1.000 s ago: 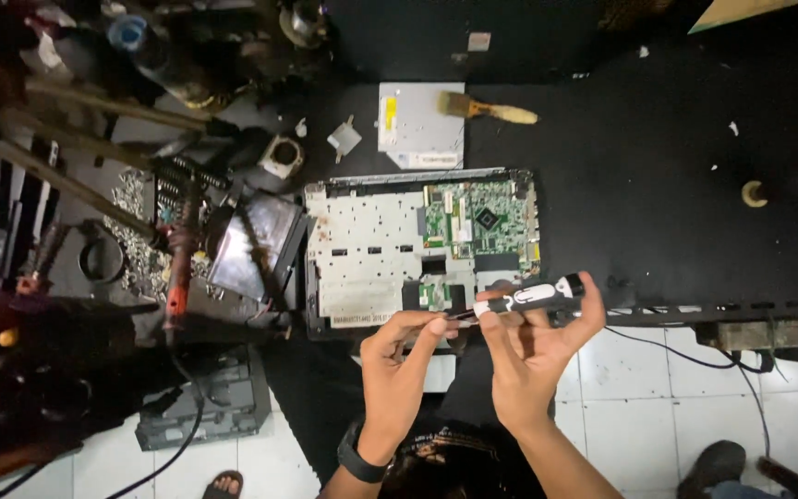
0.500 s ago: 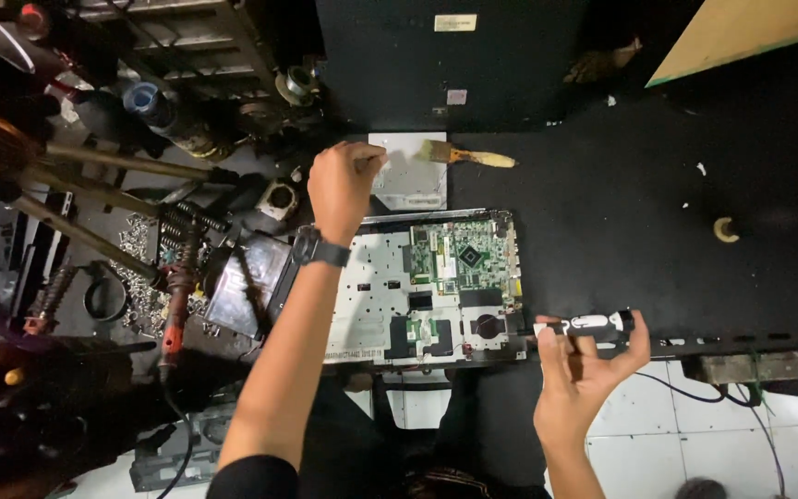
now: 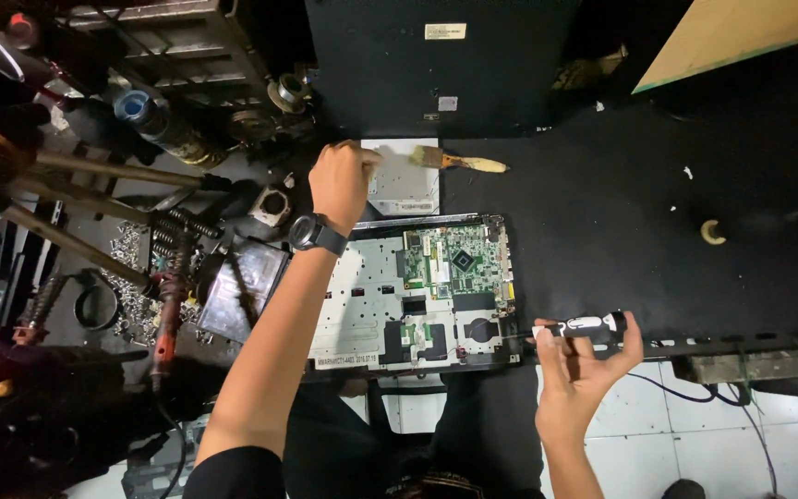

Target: Cleaning internal laptop components with a brush and using a screwdriver to handle screws on the chassis.

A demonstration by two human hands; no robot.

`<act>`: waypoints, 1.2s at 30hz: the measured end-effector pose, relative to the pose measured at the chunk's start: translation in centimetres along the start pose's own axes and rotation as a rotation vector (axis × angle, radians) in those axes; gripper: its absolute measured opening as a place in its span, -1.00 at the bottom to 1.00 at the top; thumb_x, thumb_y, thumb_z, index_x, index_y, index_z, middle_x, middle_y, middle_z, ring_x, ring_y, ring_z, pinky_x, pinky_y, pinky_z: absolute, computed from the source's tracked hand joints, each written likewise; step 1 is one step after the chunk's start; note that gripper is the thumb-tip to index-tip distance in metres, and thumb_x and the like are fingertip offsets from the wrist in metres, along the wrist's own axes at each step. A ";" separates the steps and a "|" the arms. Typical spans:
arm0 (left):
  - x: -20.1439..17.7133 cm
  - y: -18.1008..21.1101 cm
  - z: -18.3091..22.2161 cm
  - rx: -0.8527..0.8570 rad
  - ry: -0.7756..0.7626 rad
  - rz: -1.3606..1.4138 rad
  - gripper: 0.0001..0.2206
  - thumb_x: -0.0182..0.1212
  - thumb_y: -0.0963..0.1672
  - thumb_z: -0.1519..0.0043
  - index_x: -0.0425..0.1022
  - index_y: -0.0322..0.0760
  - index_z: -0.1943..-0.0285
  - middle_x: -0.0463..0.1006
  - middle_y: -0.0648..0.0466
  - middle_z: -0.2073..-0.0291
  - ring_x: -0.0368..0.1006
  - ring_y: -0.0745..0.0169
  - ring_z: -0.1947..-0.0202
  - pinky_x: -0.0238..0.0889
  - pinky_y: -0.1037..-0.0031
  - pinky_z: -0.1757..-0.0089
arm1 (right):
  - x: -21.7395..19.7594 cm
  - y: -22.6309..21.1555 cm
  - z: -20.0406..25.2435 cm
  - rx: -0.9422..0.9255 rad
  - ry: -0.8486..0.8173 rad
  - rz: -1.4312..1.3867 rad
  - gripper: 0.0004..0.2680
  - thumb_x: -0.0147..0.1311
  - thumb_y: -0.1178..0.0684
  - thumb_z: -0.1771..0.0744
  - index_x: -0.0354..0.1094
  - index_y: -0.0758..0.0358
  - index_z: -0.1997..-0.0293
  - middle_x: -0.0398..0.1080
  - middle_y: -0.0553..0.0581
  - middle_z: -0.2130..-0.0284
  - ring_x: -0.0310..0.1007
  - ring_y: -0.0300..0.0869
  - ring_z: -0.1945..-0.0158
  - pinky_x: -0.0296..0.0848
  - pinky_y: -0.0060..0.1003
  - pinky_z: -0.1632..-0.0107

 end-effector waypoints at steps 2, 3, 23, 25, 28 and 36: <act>-1.5 0.7 0.2 -0.002 -0.002 0.054 -0.67 -0.12 -0.36 0.21 -0.09 -0.08 0.56 -0.06 0.15 0.57 -0.14 0.19 0.41 -0.27 0.39 0.43 | 0.2 -0.1 0.0 0.011 -0.001 -0.021 -0.40 0.12 0.27 -0.33 -0.25 -0.08 -0.45 0.33 0.30 0.37 0.51 -0.03 0.11 0.45 -0.15 -0.18; -2.3 1.1 0.4 -0.004 -0.006 0.107 -0.63 -0.13 -0.36 0.21 -0.16 -0.07 0.49 -0.09 0.15 0.55 -0.19 0.24 0.40 -0.32 0.37 0.39 | 0.3 -0.2 0.1 0.023 -0.003 -0.041 -0.40 0.12 0.28 -0.33 -0.24 -0.09 -0.45 0.34 0.32 0.32 0.50 -0.04 0.12 0.45 -0.18 -0.17; -12.7 8.4 27.0 -0.337 -0.156 0.954 -0.80 0.12 -0.11 -0.34 0.62 -0.33 0.14 0.63 0.05 0.36 0.51 0.28 0.32 0.38 0.47 0.23 | 1.4 0.1 -7.0 -0.048 -0.440 1.112 -0.47 0.00 -0.04 -0.42 -0.21 0.05 -0.59 0.31 0.01 0.41 0.37 0.02 0.53 0.35 -0.01 0.36; -11.3 7.5 31.1 -0.524 -0.262 1.021 -0.79 0.16 -0.10 -0.32 0.67 -0.33 0.15 0.59 0.10 0.44 0.42 0.35 0.42 0.26 0.50 0.33 | 1.8 0.2 -6.9 -0.091 -0.472 1.146 -0.50 0.00 -0.03 -0.43 -0.15 0.06 -0.57 0.30 0.01 0.44 0.40 0.06 0.50 0.36 0.03 0.33; -7.8 4.0 37.9 -0.850 -0.228 1.005 -0.76 0.19 -0.11 -0.28 0.70 -0.37 0.06 0.63 0.03 0.40 0.51 0.29 0.36 0.36 0.48 0.28 | 1.4 0.9 -6.4 -0.063 -0.470 1.160 -0.52 -0.03 -0.12 -0.43 -0.08 0.04 -0.56 0.35 0.01 0.36 0.42 0.06 0.42 0.36 0.05 0.26; -2.0 -2.7 50.6 -0.790 0.221 0.203 -0.79 0.11 -0.11 -0.41 0.55 -0.36 -0.06 0.30 -0.20 0.06 0.34 -0.18 0.07 0.27 0.14 0.00 | -0.2 2.5 -2.0 -0.352 -0.369 1.196 -0.73 0.07 -0.24 -0.41 0.37 0.16 0.24 0.35 0.04 0.34 0.41 -0.08 0.26 0.30 -0.14 0.34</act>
Point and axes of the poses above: each hand's wrist, its own z-axis away from the middle knuckle, its own x-axis out of the palm, y = z × x, the point moved 4 cm from there along -z, towards the middle knuckle
